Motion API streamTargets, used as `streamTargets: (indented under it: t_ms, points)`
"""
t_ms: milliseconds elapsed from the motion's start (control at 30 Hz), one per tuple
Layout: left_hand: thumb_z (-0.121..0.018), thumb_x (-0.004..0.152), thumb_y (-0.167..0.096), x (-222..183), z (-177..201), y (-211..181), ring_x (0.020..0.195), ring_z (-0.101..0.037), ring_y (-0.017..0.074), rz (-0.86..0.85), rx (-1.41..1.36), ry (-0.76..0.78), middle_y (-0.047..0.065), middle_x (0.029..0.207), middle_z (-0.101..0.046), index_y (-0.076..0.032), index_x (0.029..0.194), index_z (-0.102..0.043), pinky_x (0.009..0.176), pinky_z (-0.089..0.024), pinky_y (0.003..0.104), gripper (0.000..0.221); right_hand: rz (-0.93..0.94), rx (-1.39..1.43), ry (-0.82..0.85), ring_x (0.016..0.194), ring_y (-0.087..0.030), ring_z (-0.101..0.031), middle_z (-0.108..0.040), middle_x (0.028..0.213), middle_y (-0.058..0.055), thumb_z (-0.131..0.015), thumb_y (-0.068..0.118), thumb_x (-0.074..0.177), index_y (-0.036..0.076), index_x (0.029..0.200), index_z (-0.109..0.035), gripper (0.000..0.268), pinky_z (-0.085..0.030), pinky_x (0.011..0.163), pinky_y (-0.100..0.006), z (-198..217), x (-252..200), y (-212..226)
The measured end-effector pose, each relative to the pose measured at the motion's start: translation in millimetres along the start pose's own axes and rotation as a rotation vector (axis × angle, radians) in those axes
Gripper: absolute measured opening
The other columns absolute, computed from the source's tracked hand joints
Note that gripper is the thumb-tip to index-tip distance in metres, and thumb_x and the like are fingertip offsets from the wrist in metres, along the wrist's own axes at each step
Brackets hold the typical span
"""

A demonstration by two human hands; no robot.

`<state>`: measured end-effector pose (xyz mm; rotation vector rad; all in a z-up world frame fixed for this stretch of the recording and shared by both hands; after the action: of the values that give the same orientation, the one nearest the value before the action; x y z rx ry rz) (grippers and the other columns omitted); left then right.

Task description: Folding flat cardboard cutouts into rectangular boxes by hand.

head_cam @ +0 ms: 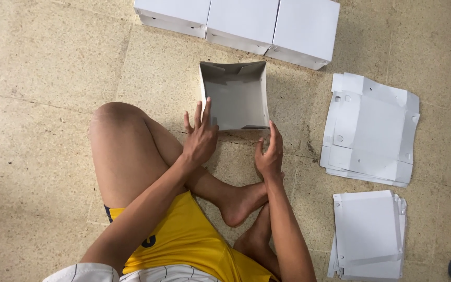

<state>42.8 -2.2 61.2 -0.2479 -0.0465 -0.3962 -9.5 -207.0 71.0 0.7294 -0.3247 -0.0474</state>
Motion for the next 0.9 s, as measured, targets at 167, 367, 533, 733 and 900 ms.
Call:
streamTargets:
  t_ms: [167,367,533,733,900]
  points:
    - [-0.066,0.088,-0.016,-11,-36,-5,0.131,-0.046,0.0296,-0.234,-0.052,-0.072,0.011,0.114,-0.061,-0.018,0.1,-0.073,0.114,-0.007,0.065,0.014,-0.043,0.04,-0.083,0.133,-0.042,-0.047,-0.042,0.145,-0.022,-0.052,-0.001,0.093,0.005,0.154,-0.03,0.066,-0.049,0.105,-0.048,-5,2,-11]
    - [-0.061,0.088,-0.019,-7,-72,-5,0.075,-0.068,0.016,-0.373,-0.344,-0.181,0.003,0.066,-0.07,-0.017,0.09,-0.075,0.113,-0.018,0.062,0.014,0.04,-0.041,-0.255,0.134,-0.044,-0.039,-0.028,0.148,-0.021,-0.06,-0.007,0.081,0.007,0.157,-0.024,0.086,-0.046,0.108,-0.051,-8,49,-9]
    - [-0.072,0.082,-0.015,-3,-24,5,0.067,-0.067,0.0196,-0.267,-0.576,-0.305,0.007,0.064,-0.07,-0.008,0.094,-0.077,0.108,-0.029,0.057,0.015,0.209,-0.044,-0.104,0.135,-0.055,-0.04,-0.019,0.148,-0.029,-0.062,-0.011,0.084,0.001,0.155,-0.021,0.083,-0.044,0.111,-0.064,60,120,70]
    - [-0.072,0.087,-0.016,-1,23,0,0.064,-0.067,0.0175,-0.09,-0.793,-0.394,0.006,0.064,-0.071,-0.008,0.097,-0.079,0.108,-0.035,0.051,0.014,0.121,-0.5,0.704,0.108,-0.03,-0.07,-0.055,0.123,-0.016,-0.057,0.025,0.097,0.008,0.128,-0.062,0.036,-0.058,0.087,-0.044,122,126,133]
    - [-0.074,0.089,-0.019,-5,51,-36,0.068,-0.068,0.0224,0.137,-1.132,-0.364,0.01,0.07,-0.071,-0.005,0.103,-0.077,0.103,-0.04,0.046,0.02,-0.442,-0.292,0.961,0.127,-0.049,-0.056,-0.037,0.146,-0.039,-0.05,0.051,0.096,-0.005,0.156,-0.019,0.087,-0.042,0.107,-0.064,118,85,162]
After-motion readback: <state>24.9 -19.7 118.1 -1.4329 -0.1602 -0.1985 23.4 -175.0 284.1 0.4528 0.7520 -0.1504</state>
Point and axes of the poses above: each hand's wrist, its own x-axis towards the middle knuckle, its own z-axis out of the back of the hand, y = z × x, the point moved 4 cm from there along x, towards the middle knuckle
